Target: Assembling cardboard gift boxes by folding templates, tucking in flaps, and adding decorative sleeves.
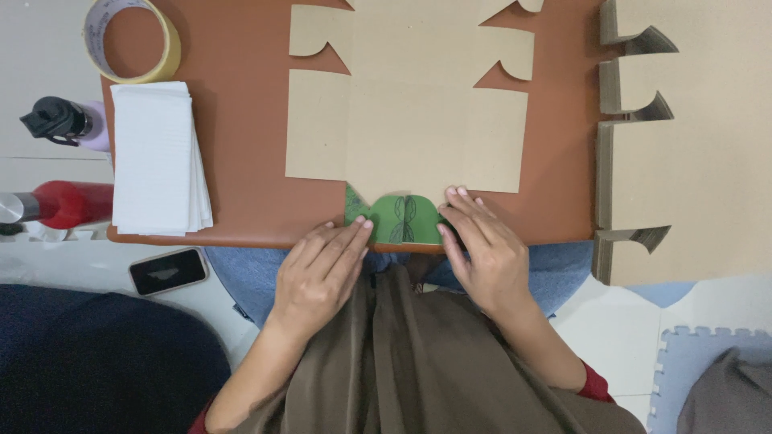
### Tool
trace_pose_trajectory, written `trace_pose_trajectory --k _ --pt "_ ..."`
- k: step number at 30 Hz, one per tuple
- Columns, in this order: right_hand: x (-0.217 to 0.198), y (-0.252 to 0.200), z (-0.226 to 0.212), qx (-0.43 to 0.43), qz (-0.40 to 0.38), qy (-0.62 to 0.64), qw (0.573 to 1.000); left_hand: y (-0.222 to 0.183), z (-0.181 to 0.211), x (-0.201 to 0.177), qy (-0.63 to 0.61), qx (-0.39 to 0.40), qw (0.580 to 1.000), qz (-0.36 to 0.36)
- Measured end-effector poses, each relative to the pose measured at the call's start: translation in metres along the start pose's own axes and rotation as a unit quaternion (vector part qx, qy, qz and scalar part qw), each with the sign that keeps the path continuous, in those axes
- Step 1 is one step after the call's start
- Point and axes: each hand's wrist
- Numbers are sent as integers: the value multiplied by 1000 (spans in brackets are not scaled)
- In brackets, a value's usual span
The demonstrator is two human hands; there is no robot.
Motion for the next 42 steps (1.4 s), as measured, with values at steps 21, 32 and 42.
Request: trace_pose_trajectory --k 21,32,42 --pt "2 -21 12 191 -34 -162 968 8 -5 12 189 -293 932 -101" --pt "4 -19 15 138 -10 -156 978 4 -5 17 116 -292 946 -83" --pt "10 -15 12 118 36 9 992 13 -6 26 -68 -168 981 -67"
Point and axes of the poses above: each hand's wrist, its own y-axis towards the middle knuckle, its own x-axis out of the palm, z = x × y, and after that the axes turned 5 degrees about z, right-handed
